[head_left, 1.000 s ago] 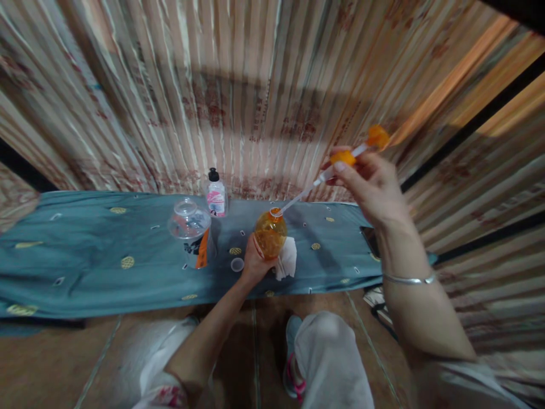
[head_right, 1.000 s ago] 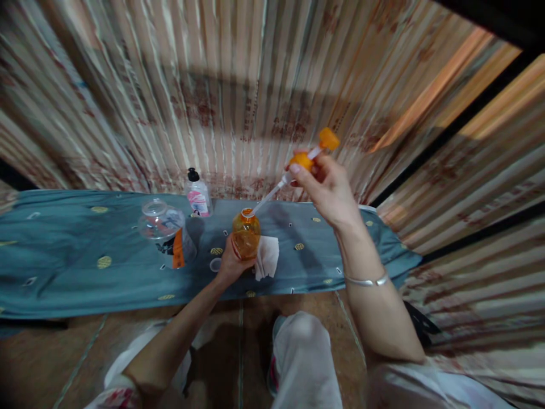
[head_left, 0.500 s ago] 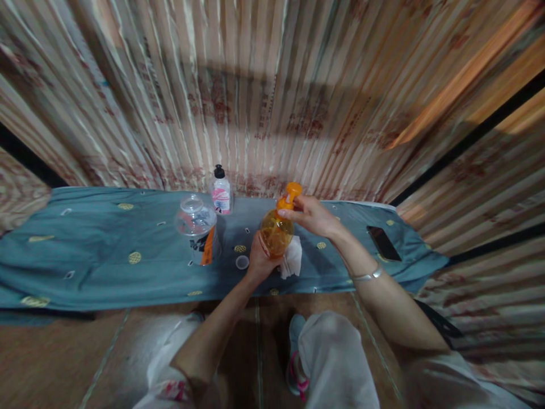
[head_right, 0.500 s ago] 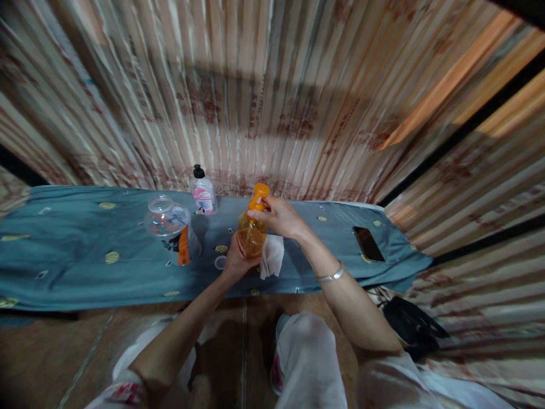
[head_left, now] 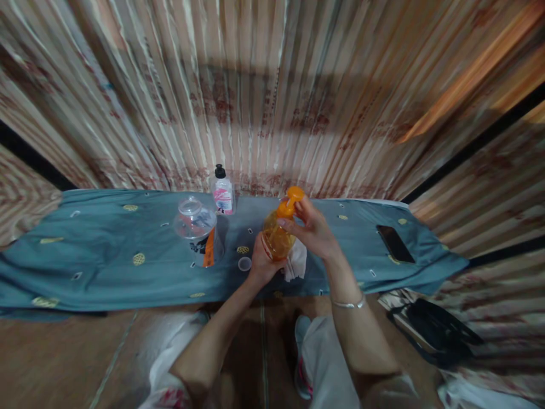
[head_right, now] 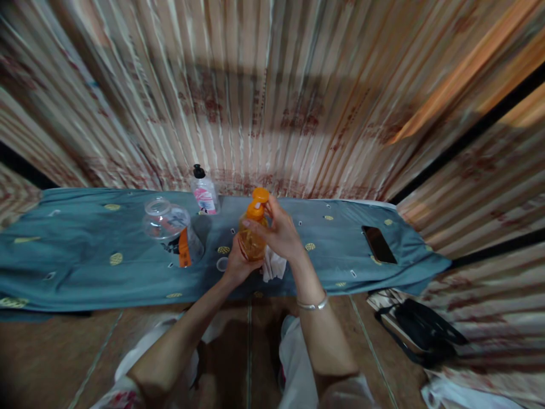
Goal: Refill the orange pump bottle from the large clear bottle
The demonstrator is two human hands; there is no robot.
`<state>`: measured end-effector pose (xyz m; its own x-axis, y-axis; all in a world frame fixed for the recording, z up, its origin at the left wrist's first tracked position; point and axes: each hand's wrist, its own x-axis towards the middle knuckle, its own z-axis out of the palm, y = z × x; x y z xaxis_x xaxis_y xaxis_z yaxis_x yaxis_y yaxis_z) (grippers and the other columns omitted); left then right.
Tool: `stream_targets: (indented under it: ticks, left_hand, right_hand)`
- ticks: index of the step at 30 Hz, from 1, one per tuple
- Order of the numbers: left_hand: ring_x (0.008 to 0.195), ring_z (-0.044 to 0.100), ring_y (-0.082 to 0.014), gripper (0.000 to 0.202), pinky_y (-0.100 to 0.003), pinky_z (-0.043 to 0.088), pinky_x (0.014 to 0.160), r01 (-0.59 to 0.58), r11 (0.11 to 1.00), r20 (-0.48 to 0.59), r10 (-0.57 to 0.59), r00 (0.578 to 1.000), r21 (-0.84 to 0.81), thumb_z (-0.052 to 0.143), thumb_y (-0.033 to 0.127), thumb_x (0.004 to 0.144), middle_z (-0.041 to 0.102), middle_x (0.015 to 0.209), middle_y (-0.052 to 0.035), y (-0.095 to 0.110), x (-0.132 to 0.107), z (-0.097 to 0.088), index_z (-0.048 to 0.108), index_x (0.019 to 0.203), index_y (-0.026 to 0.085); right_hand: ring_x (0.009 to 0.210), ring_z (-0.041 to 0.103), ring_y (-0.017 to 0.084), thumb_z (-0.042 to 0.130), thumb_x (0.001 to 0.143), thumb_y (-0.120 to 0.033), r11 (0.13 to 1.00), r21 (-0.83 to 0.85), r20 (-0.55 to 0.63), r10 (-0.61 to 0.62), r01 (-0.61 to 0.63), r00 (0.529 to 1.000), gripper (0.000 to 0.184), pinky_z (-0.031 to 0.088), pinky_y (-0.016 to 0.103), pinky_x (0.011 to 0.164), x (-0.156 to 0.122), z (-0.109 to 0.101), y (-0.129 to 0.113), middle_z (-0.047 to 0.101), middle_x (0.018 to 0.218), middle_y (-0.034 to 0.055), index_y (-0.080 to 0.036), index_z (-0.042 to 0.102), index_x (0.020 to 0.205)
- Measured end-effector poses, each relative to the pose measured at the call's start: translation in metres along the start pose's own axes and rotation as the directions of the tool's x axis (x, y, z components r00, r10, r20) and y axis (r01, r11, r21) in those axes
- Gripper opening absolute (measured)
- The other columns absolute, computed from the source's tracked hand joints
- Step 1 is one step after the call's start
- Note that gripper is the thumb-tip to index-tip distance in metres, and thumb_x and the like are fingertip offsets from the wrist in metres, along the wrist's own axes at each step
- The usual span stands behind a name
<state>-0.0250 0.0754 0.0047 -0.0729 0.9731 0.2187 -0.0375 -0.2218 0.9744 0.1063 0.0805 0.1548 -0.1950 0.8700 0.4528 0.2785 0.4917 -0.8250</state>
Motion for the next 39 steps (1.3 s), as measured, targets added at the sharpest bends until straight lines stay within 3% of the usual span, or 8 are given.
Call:
stream_targets:
  ticks: [7,15,19,23,28,31,34,39]
  left_hand:
    - [0.116,0.065,-0.0283,0.087,-0.045,0.053,0.102,0.029,0.981,0.106,-0.009,0.994,-0.19,0.091,0.016,0.05,0.063,0.125,-0.0083,0.0,-0.001,-0.001,0.047,0.124,0.023]
    - [0.117,0.063,-0.0297,0.086,-0.047,0.051,0.103,0.026,0.979,0.119,-0.003,0.993,-0.2,0.093,0.025,0.052,0.061,0.126,-0.0088,-0.001,-0.005,-0.002,0.047,0.125,0.023]
    - [0.118,0.063,-0.0299,0.088,-0.048,0.05,0.104,0.016,0.972,0.115,0.011,0.993,-0.235,0.094,0.027,0.053,0.061,0.126,-0.009,-0.002,-0.005,-0.001,0.046,0.126,0.023]
    - [0.117,0.064,-0.0299,0.088,-0.047,0.051,0.103,0.019,0.97,0.117,0.01,0.993,-0.243,0.094,0.026,0.053,0.062,0.126,-0.0096,0.003,-0.005,-0.002,0.047,0.126,0.023]
    - [0.118,0.065,-0.0317,0.087,-0.049,0.053,0.103,0.045,0.974,0.135,-0.015,0.991,-0.221,0.096,0.027,0.053,0.064,0.125,-0.0103,0.013,-0.006,-0.004,0.047,0.124,0.023]
    - [0.119,0.066,-0.0327,0.086,-0.05,0.053,0.102,0.046,0.966,0.142,-0.01,0.99,-0.254,0.094,0.025,0.055,0.064,0.127,-0.012,0.017,-0.006,-0.004,0.046,0.125,0.022]
    - [0.118,0.066,-0.0322,0.083,-0.051,0.053,0.104,0.031,0.971,0.139,0.003,0.99,-0.239,0.093,0.023,0.056,0.065,0.126,-0.0109,0.019,-0.006,-0.003,0.046,0.125,0.023]
    - [0.117,0.065,-0.0312,0.087,-0.05,0.052,0.104,0.041,0.977,0.121,-0.016,0.992,-0.21,0.096,0.025,0.051,0.063,0.124,-0.0091,0.014,-0.006,-0.004,0.048,0.123,0.023]
  right_hand:
    - [0.111,0.071,0.024,0.069,0.087,-0.065,0.976,0.212,-0.086,0.075,-0.055,0.993,0.047,0.058,0.04,0.103,-0.008,0.018,0.015,0.075,0.117,0.0061,-0.027,0.064,0.115]
    - [0.111,0.07,0.026,0.083,0.08,-0.046,0.996,-0.007,-0.367,0.076,-0.085,0.927,0.037,0.053,0.045,0.109,-0.015,0.025,0.007,0.075,0.111,0.0034,-0.027,0.068,0.108]
    - [0.117,0.069,0.025,0.082,0.081,-0.05,0.992,0.126,-0.272,0.04,-0.006,0.961,0.05,0.055,0.042,0.106,-0.013,0.024,0.004,0.072,0.124,0.005,-0.028,0.065,0.122]
    - [0.11,0.071,0.023,0.068,0.093,-0.049,0.98,0.197,-0.144,0.028,0.001,0.989,0.034,0.058,0.039,0.1,-0.013,0.021,0.005,0.076,0.116,0.0031,-0.029,0.067,0.12]
    - [0.113,0.071,0.027,0.083,0.08,-0.048,0.997,-0.044,-0.367,0.037,-0.058,0.929,0.044,0.053,0.047,0.109,-0.015,0.023,0.002,0.076,0.115,0.0035,-0.028,0.069,0.117]
    - [0.126,0.066,0.027,0.082,0.082,-0.048,1.0,-0.015,-0.322,-0.012,0.008,0.947,0.053,0.051,0.048,0.114,-0.015,0.022,0.002,0.072,0.129,0.0048,-0.029,0.065,0.128]
    - [0.127,0.067,0.025,0.068,0.093,-0.046,0.996,0.072,-0.21,-0.028,0.044,0.977,0.041,0.053,0.044,0.112,-0.016,0.019,0.003,0.072,0.132,0.0046,-0.03,0.064,0.131]
    - [0.114,0.071,0.029,0.082,0.081,-0.05,0.994,-0.092,-0.362,0.028,-0.065,0.932,0.046,0.054,0.05,0.11,-0.017,0.021,0.002,0.077,0.117,0.0049,-0.028,0.07,0.119]
